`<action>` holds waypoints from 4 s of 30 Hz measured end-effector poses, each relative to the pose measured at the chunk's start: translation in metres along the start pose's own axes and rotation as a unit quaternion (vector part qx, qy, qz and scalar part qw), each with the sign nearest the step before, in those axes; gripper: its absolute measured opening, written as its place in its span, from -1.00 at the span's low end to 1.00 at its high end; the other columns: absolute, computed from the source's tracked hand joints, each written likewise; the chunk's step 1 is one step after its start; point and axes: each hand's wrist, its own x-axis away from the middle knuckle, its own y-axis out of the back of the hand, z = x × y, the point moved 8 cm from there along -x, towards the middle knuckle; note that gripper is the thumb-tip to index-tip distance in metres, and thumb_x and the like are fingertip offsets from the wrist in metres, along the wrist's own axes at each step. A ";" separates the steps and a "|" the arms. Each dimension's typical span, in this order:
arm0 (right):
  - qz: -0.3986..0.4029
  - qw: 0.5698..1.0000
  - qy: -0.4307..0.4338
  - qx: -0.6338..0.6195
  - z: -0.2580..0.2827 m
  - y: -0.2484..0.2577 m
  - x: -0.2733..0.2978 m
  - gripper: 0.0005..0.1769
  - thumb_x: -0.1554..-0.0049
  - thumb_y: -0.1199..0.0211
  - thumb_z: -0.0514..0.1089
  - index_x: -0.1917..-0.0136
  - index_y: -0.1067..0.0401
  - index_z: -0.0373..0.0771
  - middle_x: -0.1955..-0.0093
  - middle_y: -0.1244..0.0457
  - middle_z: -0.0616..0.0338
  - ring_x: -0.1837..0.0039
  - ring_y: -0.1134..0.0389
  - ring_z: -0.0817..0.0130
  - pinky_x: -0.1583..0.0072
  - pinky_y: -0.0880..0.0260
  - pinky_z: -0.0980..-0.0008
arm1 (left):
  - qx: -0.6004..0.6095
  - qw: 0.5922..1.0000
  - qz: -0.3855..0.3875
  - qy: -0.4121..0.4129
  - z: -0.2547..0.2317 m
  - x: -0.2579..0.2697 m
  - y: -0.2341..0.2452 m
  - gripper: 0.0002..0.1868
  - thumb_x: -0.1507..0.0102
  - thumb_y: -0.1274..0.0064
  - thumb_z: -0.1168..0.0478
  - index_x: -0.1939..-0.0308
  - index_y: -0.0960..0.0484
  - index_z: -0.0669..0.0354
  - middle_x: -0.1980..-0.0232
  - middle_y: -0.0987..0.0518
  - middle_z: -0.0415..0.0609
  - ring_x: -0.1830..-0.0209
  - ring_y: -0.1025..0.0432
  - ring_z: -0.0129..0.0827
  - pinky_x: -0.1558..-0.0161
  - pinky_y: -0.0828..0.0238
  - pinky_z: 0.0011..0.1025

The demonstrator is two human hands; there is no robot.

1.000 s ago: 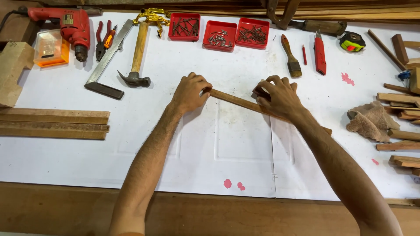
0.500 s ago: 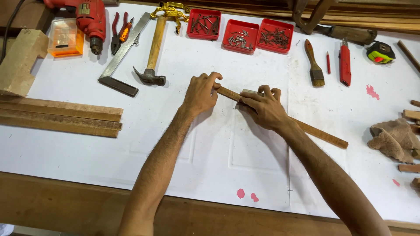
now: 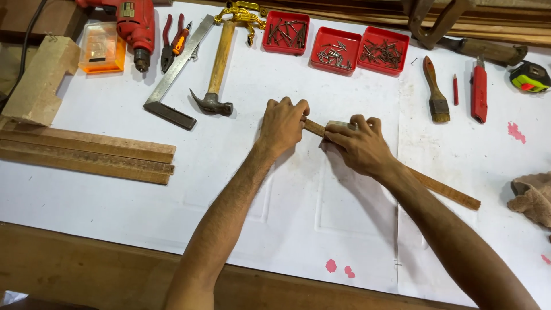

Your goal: Sand thin strips of wood using a sanding block at a workbench.

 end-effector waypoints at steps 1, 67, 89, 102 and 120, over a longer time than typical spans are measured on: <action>0.000 1.000 -0.001 0.000 -0.003 -0.007 -0.001 -0.66 -0.19 -0.27 0.19 -0.17 -0.58 0.11 -0.27 -0.36 0.58 -0.19 -0.17 0.13 -0.24 -0.07 -0.02 | 0.000 1.000 0.000 -0.001 0.001 0.000 0.001 -0.81 -0.22 -0.23 0.31 0.10 -0.61 0.06 0.32 -0.70 -0.24 0.17 -0.48 -0.34 0.00 -0.21 -0.21; -0.022 0.999 -0.040 0.026 -0.012 -0.020 0.007 -0.65 -0.21 -0.25 0.14 -0.26 -0.54 0.18 -0.34 -0.35 0.47 -0.33 -0.19 0.10 -0.38 -0.11 0.05 | -0.100 0.993 0.005 -0.057 -0.004 0.005 -0.004 -0.78 -0.20 -0.20 0.42 0.09 -0.62 0.15 0.48 -0.63 -0.07 0.19 -0.46 -0.31 0.06 -0.31 -0.16; -0.022 0.999 -0.018 0.041 0.008 -0.019 -0.008 -0.61 -0.13 -0.28 0.09 -0.25 -0.55 0.19 -0.29 -0.38 0.52 -0.34 -0.19 0.05 -0.37 -0.11 0.00 | 0.028 0.994 0.040 -0.100 0.018 -0.005 -0.008 -0.83 -0.25 -0.16 0.32 0.09 -0.59 0.05 0.29 -0.66 -0.17 0.13 -0.48 -0.34 -0.04 -0.29 -0.13; -0.014 0.999 -0.028 -0.007 0.008 -0.022 -0.014 -0.60 -0.20 -0.24 -0.02 -0.30 -0.52 0.23 -0.43 -0.28 0.47 -0.32 -0.21 0.13 -0.36 -0.16 0.03 | -0.041 0.986 0.097 -0.129 -0.006 0.011 -0.004 -0.84 -0.31 -0.07 0.32 0.03 -0.53 0.10 0.39 -0.65 -0.07 0.08 -0.50 -0.26 -0.08 -0.28 -0.12; -0.043 0.996 -0.080 -0.007 -0.008 -0.018 -0.019 -0.62 -0.20 -0.28 0.08 -0.29 -0.52 0.10 -0.44 -0.26 0.31 -0.38 -0.19 0.07 -0.35 -0.15 -0.07 | -0.139 0.977 0.016 -0.161 -0.025 0.005 -0.019 -0.87 -0.29 -0.26 0.21 0.14 -0.71 0.15 0.50 -0.66 -0.04 -0.16 -0.47 -0.18 -0.26 -0.22 0.03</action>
